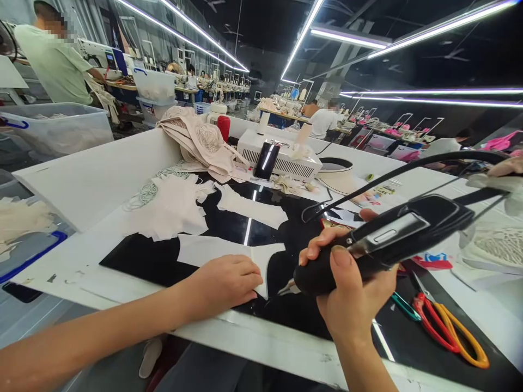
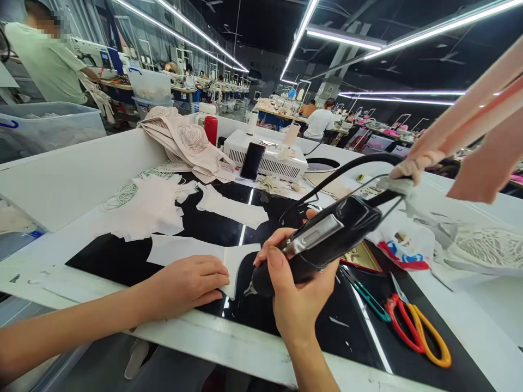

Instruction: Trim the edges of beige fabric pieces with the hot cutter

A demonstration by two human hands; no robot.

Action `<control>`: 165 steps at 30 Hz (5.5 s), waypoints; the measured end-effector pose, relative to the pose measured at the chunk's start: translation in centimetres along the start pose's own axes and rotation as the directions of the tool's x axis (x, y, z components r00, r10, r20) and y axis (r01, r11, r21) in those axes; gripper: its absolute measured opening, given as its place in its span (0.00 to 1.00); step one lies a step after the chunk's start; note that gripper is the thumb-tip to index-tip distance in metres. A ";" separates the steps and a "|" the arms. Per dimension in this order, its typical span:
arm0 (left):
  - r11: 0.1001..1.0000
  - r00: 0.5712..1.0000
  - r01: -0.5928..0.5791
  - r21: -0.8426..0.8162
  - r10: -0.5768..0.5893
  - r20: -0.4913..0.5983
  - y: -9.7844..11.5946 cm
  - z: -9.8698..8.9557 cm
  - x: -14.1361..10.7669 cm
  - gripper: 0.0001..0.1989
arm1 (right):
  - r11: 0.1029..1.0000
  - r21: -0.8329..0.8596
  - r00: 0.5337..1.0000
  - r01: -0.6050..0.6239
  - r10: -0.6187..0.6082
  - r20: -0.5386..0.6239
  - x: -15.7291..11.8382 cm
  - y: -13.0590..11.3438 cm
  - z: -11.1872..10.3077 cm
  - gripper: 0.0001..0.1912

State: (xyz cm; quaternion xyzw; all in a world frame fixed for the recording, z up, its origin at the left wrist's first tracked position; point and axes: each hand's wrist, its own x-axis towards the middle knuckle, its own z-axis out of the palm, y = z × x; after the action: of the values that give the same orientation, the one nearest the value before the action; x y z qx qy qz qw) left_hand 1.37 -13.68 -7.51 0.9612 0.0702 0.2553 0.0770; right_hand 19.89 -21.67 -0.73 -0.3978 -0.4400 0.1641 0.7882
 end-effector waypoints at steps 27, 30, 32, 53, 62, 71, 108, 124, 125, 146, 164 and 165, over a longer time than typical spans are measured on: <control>0.950 0.998 0.067 -0.304 -0.066 0.011 -0.1 1.4 0.9 0.06 | 0.994 0.107 1.000 -0.021 0.020 0.013 -1.3 1.1 0.8 0.28; 0.943 0.997 0.077 -0.324 -0.072 0.027 0.0 1.1 0.9 0.06 | 0.995 0.098 1.000 -0.017 0.016 0.016 -1.3 1.1 0.8 0.28; 0.937 0.995 0.101 -0.336 -0.088 0.052 -0.1 0.8 1.0 0.07 | 0.995 0.094 1.000 -0.016 0.015 0.018 -1.4 1.1 0.7 0.28; 0.981 0.993 0.022 -0.192 0.000 0.118 -0.8 1.3 1.7 0.10 | 0.996 0.071 0.999 -0.046 0.045 0.003 -1.5 0.9 0.9 0.27; 0.967 0.991 -0.046 -0.249 0.076 0.110 -1.5 0.6 1.3 0.13 | 0.998 0.057 1.000 -0.026 0.027 -0.012 -1.4 0.8 1.1 0.27; 0.963 0.990 -0.095 -0.253 0.119 0.081 -1.9 0.5 1.0 0.14 | 0.999 0.050 0.999 -0.018 0.020 -0.038 -1.3 0.7 1.3 0.26; 0.961 0.988 -0.121 -0.249 0.140 0.060 -2.2 0.9 0.3 0.14 | 0.997 0.080 0.999 0.006 -0.002 -0.050 -1.0 0.7 1.4 0.24; 0.963 0.989 -0.113 -0.243 0.132 0.062 -2.2 1.0 0.3 0.14 | 0.997 0.078 0.999 0.009 -0.005 -0.047 -1.3 0.9 1.5 0.25; 0.965 0.990 -0.112 -0.238 0.130 0.062 -2.2 1.0 0.2 0.14 | 0.997 0.078 0.999 0.011 -0.008 -0.044 -1.3 0.9 1.5 0.25; 0.977 0.987 -0.153 -0.151 0.158 0.023 -2.1 1.2 0.1 0.14 | 0.997 0.079 0.999 0.011 -0.007 -0.052 -0.9 0.8 1.5 0.25; 0.976 0.989 -0.135 -0.170 0.144 0.039 -2.1 1.3 0.0 0.15 | 0.997 0.070 0.997 0.024 -0.019 -0.075 -0.7 1.2 1.7 0.25; 0.976 0.989 -0.132 -0.171 0.141 0.041 -2.1 1.3 0.0 0.15 | 0.997 0.071 0.997 0.023 -0.018 -0.069 -0.8 1.1 1.7 0.25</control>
State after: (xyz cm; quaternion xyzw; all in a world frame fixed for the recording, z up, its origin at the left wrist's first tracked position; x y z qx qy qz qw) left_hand 1.77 -11.81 -9.00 0.9603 -0.0200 0.2394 0.1416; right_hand 18.20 -20.61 -1.55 -0.3700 -0.4106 0.1581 0.8182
